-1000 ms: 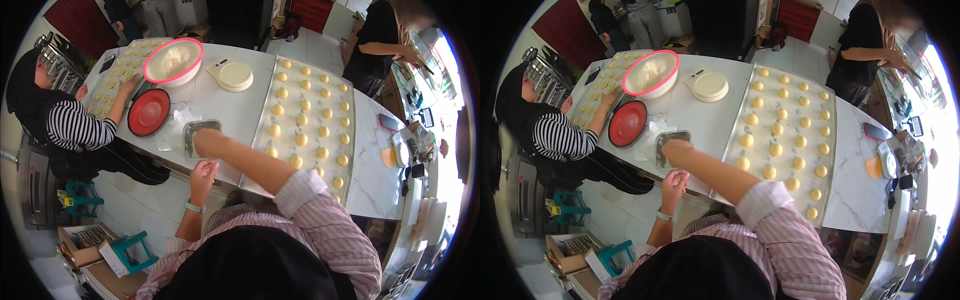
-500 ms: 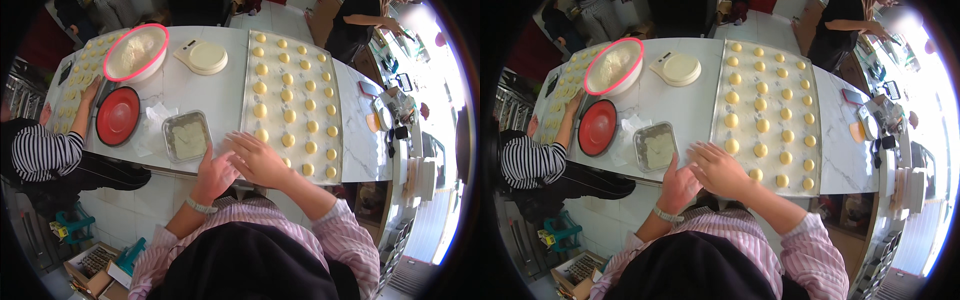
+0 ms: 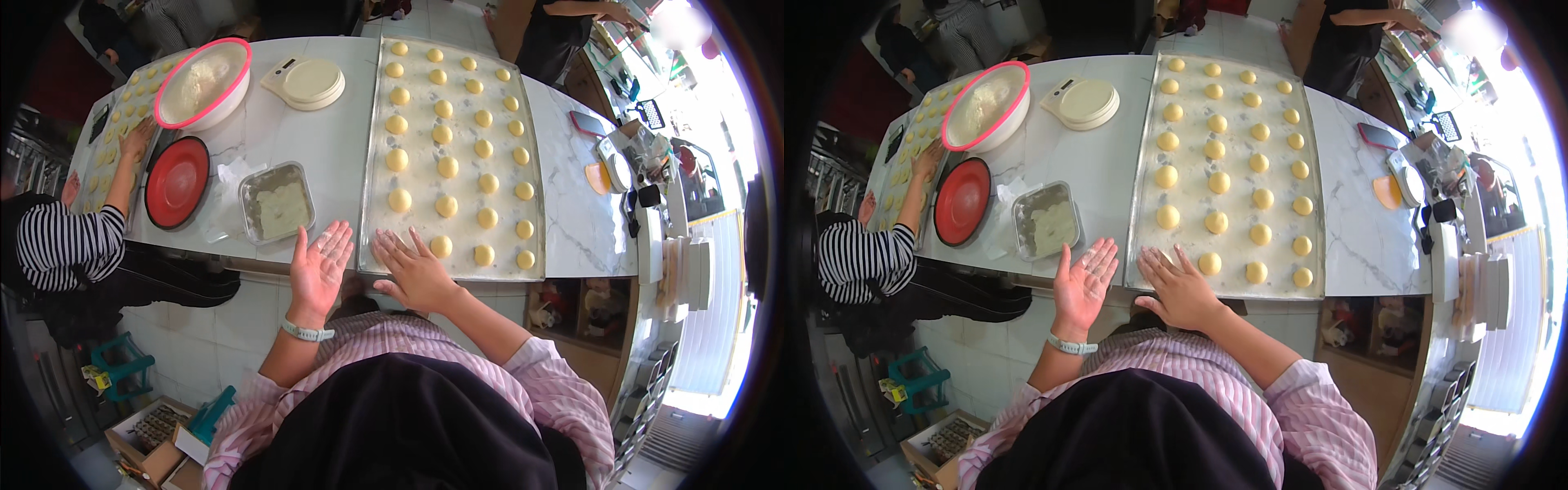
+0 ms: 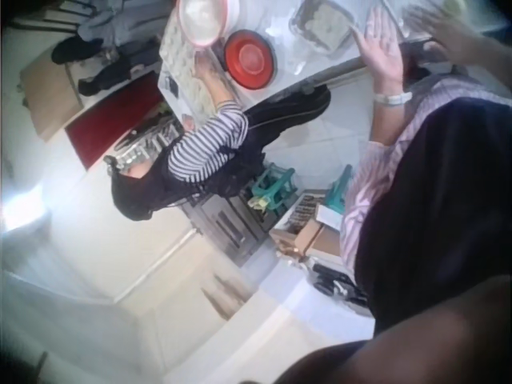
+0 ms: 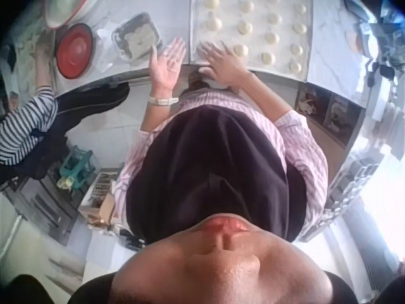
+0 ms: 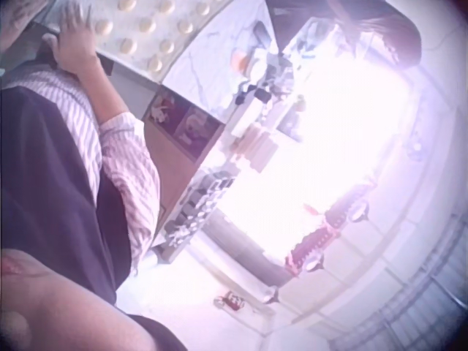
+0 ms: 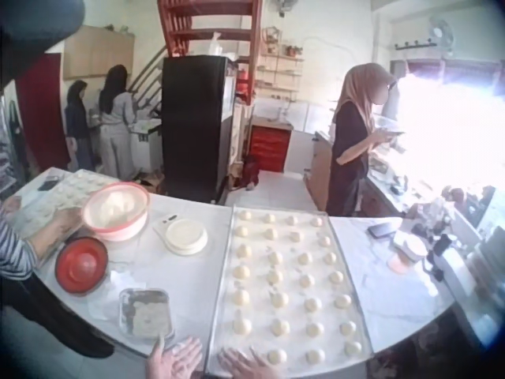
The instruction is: The person uses their hands to press indentations into small dough portions on a baking sheet, moves the sheet to a rack, and then takes another sheet of dough balls to the counter.
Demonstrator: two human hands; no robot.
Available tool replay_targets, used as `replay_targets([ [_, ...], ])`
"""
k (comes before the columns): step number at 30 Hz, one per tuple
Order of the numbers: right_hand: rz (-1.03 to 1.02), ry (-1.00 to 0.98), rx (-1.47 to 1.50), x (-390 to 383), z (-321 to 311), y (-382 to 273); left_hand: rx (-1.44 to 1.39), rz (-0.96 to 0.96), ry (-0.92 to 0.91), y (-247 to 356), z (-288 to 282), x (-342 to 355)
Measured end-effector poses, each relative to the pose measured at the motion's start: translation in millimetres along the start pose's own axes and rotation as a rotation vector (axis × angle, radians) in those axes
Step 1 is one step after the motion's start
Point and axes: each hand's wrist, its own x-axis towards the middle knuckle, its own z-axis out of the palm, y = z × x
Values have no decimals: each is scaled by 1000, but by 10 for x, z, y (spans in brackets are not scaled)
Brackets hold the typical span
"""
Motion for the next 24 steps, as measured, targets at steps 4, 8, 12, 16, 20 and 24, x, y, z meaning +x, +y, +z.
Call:
replay_targets([
  [4, -30, 25, -19, -14, 46, 51, 50, 41, 38, -50, -119, -146],
  [8, 0, 41, 59, 9, 25, 116, 70, 38, 100, -79, -190, -232],
  [12, 76, 164, 102, 41, -140, 308, 87, 56, 157, -76, -244, -302],
  [16, 85, 171, 97, 9, -192, 294, 54, 58, 209, -84, -268, -358],
  [20, 82, 138, 24, 11, -183, 245, 31, 56, 201, -115, -331, -371],
  [24, 73, 56, -50, 58, -207, 194, 79, 29, 167, -151, -330, -376],
])
